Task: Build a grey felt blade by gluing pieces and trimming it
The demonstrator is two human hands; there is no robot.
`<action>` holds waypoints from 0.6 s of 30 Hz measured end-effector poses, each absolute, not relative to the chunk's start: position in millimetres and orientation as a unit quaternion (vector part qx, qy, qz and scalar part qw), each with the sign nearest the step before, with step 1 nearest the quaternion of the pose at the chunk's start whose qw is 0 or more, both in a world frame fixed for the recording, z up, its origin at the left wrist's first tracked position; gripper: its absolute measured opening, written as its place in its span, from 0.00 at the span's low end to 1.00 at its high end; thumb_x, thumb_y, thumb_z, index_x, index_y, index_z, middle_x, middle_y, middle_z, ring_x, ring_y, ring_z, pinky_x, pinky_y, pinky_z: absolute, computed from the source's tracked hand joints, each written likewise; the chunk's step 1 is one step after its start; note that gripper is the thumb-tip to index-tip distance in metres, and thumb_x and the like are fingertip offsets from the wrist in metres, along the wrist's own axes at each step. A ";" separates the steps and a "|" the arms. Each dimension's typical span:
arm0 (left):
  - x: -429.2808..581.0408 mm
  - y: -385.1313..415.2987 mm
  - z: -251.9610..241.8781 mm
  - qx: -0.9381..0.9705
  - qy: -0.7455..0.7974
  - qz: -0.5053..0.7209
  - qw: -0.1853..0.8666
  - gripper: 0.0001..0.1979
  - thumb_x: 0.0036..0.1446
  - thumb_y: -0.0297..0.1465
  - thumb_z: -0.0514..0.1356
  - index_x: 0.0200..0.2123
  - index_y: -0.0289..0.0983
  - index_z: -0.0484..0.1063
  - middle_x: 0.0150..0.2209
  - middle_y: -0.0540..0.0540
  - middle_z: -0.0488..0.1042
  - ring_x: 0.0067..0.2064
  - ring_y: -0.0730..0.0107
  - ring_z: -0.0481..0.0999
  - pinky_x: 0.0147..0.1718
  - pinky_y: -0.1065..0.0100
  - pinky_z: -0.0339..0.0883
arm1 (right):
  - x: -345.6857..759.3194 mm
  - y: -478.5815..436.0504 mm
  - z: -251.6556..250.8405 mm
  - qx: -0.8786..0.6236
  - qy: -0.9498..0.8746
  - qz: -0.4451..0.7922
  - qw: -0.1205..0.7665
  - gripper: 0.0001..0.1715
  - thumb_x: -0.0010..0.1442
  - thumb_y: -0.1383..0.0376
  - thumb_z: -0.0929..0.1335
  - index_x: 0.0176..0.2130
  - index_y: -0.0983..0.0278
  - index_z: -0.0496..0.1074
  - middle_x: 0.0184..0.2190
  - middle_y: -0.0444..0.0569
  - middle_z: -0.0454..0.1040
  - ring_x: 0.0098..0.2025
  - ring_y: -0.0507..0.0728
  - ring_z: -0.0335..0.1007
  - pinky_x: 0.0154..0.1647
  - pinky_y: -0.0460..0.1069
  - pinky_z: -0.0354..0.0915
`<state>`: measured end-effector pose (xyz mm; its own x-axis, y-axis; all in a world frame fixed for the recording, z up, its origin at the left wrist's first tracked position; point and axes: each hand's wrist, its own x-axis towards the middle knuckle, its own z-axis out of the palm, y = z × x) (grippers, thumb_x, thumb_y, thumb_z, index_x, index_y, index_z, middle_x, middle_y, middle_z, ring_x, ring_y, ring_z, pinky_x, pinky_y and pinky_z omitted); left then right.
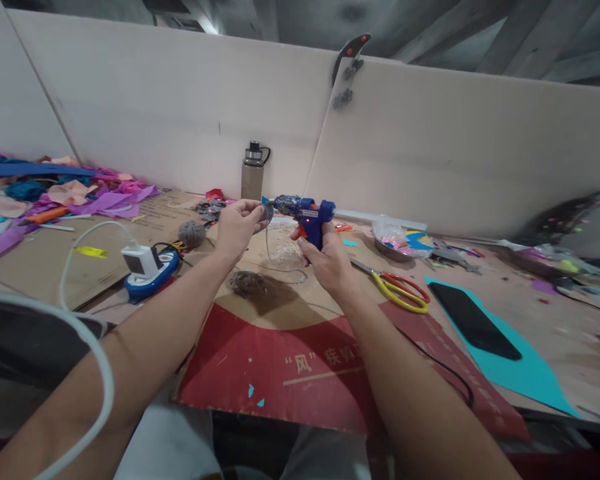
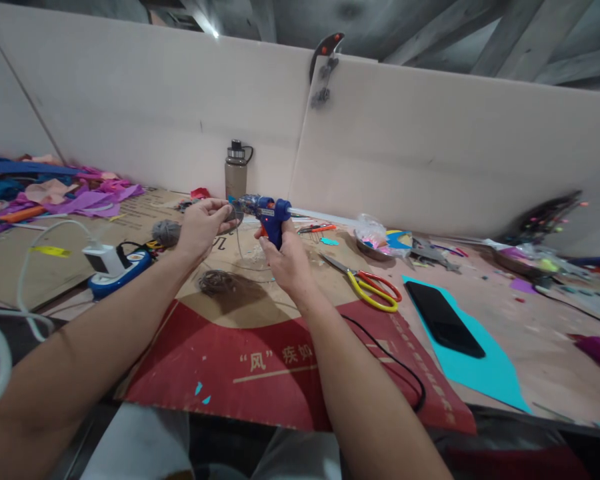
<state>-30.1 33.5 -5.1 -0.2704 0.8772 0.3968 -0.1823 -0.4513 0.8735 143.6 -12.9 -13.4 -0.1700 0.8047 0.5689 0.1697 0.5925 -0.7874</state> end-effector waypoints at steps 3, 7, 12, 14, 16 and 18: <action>-29.4 32.8 -5.5 0.478 0.369 0.705 0.372 0.06 0.47 0.29 0.64 0.29 0.32 0.72 0.26 0.47 0.74 0.28 0.73 0.76 0.37 0.65 0.75 | 143.3 -13.2 -13.1 -0.348 -0.713 0.280 0.540 0.12 0.55 0.67 0.64 0.43 0.60 0.63 0.36 0.46 0.70 0.33 0.52 0.64 0.32 0.49 0.61; -29.5 34.1 -8.0 0.494 0.362 0.703 0.361 0.07 0.47 0.30 0.64 0.29 0.32 0.73 0.26 0.48 0.74 0.29 0.73 0.76 0.36 0.65 0.75 | 143.5 -13.6 -13.7 -0.355 -0.716 0.279 0.532 0.11 0.56 0.66 0.64 0.42 0.59 0.63 0.35 0.46 0.70 0.35 0.54 0.65 0.34 0.50 0.62; -29.7 33.9 -8.6 0.497 0.363 0.703 0.356 0.08 0.47 0.31 0.65 0.30 0.33 0.73 0.26 0.48 0.74 0.29 0.73 0.76 0.36 0.65 0.75 | 143.0 -14.7 -12.5 -0.375 -0.714 0.268 0.527 0.11 0.55 0.66 0.64 0.41 0.60 0.64 0.34 0.46 0.70 0.35 0.54 0.65 0.36 0.51 0.62; -29.9 33.4 -8.2 0.499 0.364 0.703 0.352 0.08 0.47 0.31 0.65 0.30 0.33 0.73 0.26 0.48 0.74 0.29 0.72 0.76 0.37 0.64 0.75 | 142.7 -15.1 -11.7 -0.380 -0.716 0.254 0.527 0.10 0.55 0.67 0.64 0.40 0.60 0.64 0.34 0.46 0.70 0.35 0.54 0.65 0.38 0.52 0.62; -30.5 33.4 -8.2 0.504 0.369 0.702 0.342 0.09 0.46 0.32 0.65 0.29 0.33 0.73 0.26 0.48 0.74 0.29 0.72 0.76 0.36 0.64 0.75 | 142.6 -15.2 -11.5 -0.385 -0.717 0.240 0.529 0.11 0.55 0.67 0.64 0.41 0.60 0.64 0.34 0.46 0.70 0.35 0.55 0.65 0.40 0.52 0.62; -31.4 34.4 -8.9 0.514 0.376 0.698 0.327 0.09 0.46 0.33 0.65 0.29 0.33 0.74 0.26 0.48 0.74 0.29 0.72 0.75 0.36 0.65 0.75 | 142.7 -14.7 -12.0 -0.388 -0.717 0.238 0.528 0.12 0.55 0.66 0.64 0.42 0.59 0.64 0.34 0.46 0.70 0.35 0.55 0.65 0.40 0.53 0.62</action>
<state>-31.4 34.4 -8.9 -0.2571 0.8432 0.4722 -0.0697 -0.5035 0.8612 142.7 -14.7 -12.0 -0.1413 0.8078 0.5722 0.3046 0.5855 -0.7513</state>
